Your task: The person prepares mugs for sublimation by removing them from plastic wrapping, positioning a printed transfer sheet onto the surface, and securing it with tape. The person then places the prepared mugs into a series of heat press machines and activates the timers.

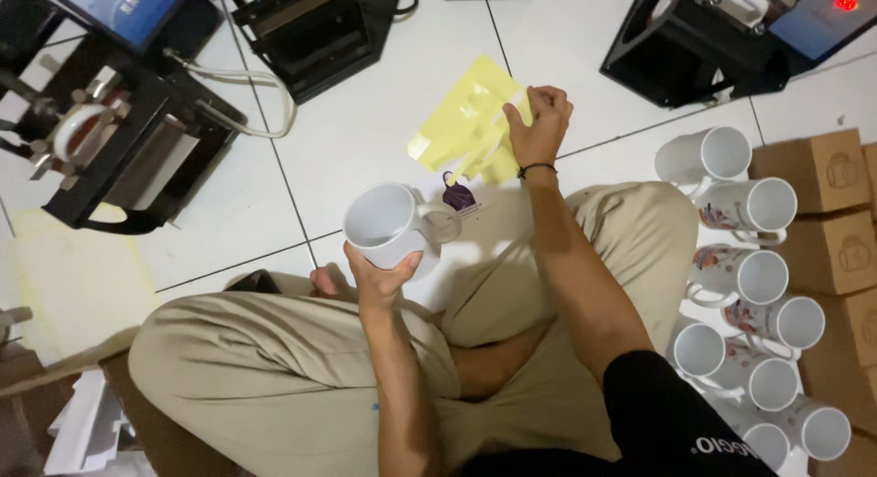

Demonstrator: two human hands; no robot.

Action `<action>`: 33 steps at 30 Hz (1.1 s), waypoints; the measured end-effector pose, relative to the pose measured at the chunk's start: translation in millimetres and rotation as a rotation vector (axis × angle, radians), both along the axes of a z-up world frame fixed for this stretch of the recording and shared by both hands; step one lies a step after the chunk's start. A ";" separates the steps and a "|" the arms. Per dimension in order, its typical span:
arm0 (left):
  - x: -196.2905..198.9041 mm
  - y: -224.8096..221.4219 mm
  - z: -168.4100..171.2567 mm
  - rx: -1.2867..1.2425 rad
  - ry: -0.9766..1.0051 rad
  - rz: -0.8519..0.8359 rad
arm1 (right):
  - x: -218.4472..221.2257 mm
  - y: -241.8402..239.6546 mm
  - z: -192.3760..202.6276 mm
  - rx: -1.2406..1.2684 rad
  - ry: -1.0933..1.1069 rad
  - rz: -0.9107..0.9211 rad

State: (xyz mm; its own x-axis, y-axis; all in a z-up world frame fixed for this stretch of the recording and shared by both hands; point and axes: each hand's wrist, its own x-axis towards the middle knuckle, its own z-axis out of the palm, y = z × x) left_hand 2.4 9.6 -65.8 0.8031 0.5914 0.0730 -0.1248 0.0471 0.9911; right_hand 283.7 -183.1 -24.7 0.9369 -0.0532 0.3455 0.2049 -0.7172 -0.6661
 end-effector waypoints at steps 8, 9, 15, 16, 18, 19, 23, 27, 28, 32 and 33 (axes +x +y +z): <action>4.9 0.7 3.7 0.000 -0.023 -0.026 | -0.4 0.0 0.2 0.091 0.005 0.026; 7.6 -0.7 2.4 -0.017 -0.039 -0.031 | 0.2 -0.2 0.1 0.086 0.007 0.009; -1.5 2.2 1.3 -0.008 -0.025 -0.038 | 1.5 2.1 2.5 0.078 0.029 0.007; -1.0 2.2 2.5 -0.004 -0.027 -0.042 | 1.0 3.3 3.2 0.106 0.021 0.015; -2.4 -3.1 13.7 0.020 0.078 0.006 | -0.4 3.5 7.2 0.130 0.023 0.020; -2.0 -5.1 19.5 0.043 0.184 0.063 | 0.7 5.0 10.0 0.152 0.025 0.034; 2.1 -4.5 26.3 -0.109 0.080 0.049 | -1.0 5.5 10.5 0.157 0.024 0.018; 0.2 3.4 10.1 -0.050 -0.006 -0.015 | 2.0 3.8 11.0 0.047 -0.089 -0.011; -1.5 3.9 6.5 -0.086 -0.009 -0.013 | 1.5 2.6 11.6 -0.006 -0.118 -0.003; 3.3 1.1 0.9 -0.095 -0.017 -0.023 | 4.6 -2.5 14.1 -0.085 -0.131 0.003; 3.3 0.8 1.1 -0.094 -0.017 -0.028 | 3.0 -4.0 15.1 -0.104 -0.080 0.054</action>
